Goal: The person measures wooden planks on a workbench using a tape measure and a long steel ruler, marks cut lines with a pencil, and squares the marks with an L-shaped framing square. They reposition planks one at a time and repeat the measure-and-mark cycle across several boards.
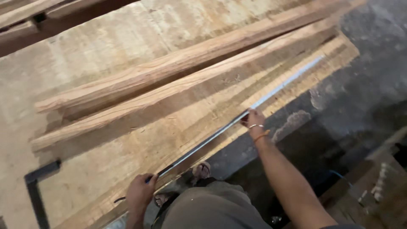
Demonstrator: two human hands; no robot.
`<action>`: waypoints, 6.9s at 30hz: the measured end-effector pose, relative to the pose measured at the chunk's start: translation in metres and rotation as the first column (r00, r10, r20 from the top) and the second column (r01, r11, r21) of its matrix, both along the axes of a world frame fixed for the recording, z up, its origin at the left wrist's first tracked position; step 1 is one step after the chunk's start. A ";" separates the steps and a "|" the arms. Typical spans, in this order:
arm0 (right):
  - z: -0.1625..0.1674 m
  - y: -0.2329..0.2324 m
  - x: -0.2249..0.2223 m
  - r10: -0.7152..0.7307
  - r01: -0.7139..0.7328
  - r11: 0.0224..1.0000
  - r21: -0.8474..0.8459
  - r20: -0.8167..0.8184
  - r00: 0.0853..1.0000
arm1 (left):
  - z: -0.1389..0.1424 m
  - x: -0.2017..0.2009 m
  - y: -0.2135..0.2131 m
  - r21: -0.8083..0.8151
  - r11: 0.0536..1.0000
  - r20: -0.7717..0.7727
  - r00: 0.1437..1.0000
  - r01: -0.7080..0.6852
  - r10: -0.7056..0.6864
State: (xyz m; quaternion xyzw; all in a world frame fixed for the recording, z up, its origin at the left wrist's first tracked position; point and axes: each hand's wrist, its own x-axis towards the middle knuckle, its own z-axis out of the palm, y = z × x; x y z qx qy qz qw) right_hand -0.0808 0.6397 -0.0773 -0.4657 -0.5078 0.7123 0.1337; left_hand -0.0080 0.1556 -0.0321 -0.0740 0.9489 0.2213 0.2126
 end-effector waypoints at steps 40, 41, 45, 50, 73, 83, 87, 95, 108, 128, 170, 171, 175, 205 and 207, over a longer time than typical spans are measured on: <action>-0.009 0.004 -0.004 0.028 0.024 0.946 0.325 -0.155 0.988 | 0.001 0.004 0.001 -0.140 0.990 -0.304 0.950 0.022 -0.065; -0.011 0.001 0.004 0.090 0.001 0.891 0.454 -0.180 0.980 | 0.002 0.003 -0.003 -0.104 0.994 -0.319 0.947 0.017 -0.049; -0.014 -0.024 0.030 0.261 -0.077 0.734 0.675 -0.176 0.949 | 0.002 -0.001 -0.021 -0.056 0.998 -0.399 0.917 -0.002 -0.021; -0.027 -0.083 0.051 0.186 -0.114 0.921 0.371 -0.163 0.969 | -0.007 0.019 -0.076 -0.060 0.997 -0.482 0.876 -0.047 0.013; -0.037 -0.549 0.183 0.947 -0.934 0.319 0.160 -0.018 0.320 | -0.042 0.143 -0.414 -0.073 0.968 -0.628 0.765 -0.239 0.142; -0.010 -0.606 0.207 0.968 -0.951 0.232 0.205 0.045 0.246 | -0.052 0.132 -0.423 -0.080 0.977 -0.539 0.833 -0.199 0.125; -0.002 -0.636 0.193 0.938 -0.896 0.338 0.289 -0.018 0.347 | -0.050 0.135 -0.421 -0.093 0.977 -0.554 0.825 -0.190 0.107; -0.018 -0.668 0.153 0.948 -0.765 0.283 0.579 -0.046 0.316 | -0.042 0.143 -0.418 -0.106 0.978 -0.591 0.802 -0.180 0.084; -0.038 -0.670 0.149 0.949 -0.780 0.309 0.545 -0.117 0.294 | -0.044 0.146 -0.419 -0.089 0.985 -0.622 0.781 -0.149 0.062; -0.038 -0.669 0.148 0.955 -0.783 0.276 0.558 -0.067 0.289 | -0.043 0.146 -0.418 -0.092 0.985 -0.631 0.774 -0.148 0.057; -0.037 -0.669 0.142 0.954 -0.827 0.252 0.502 0.013 0.299 | -0.039 0.140 -0.419 -0.093 0.983 -0.600 0.797 -0.158 0.071; -0.037 -0.668 0.142 0.956 -0.835 0.252 0.489 0.008 0.293 | -0.038 0.141 -0.419 -0.101 0.982 -0.597 0.799 -0.159 0.068; -0.040 -0.668 0.142 0.962 -0.807 0.215 0.550 0.022 0.272 | -0.039 0.141 -0.419 -0.099 0.982 -0.605 0.793 -0.160 0.068; -0.033 -0.560 0.195 0.612 -0.609 0.750 -0.258 -0.079 0.787 | 0.001 0.117 -0.343 0.180 0.981 0.037 0.997 -0.078 0.073; -0.037 -0.563 0.196 0.616 -0.608 0.748 -0.267 -0.063 0.785 | 0.000 0.118 -0.341 0.152 0.982 0.052 0.993 -0.115 0.108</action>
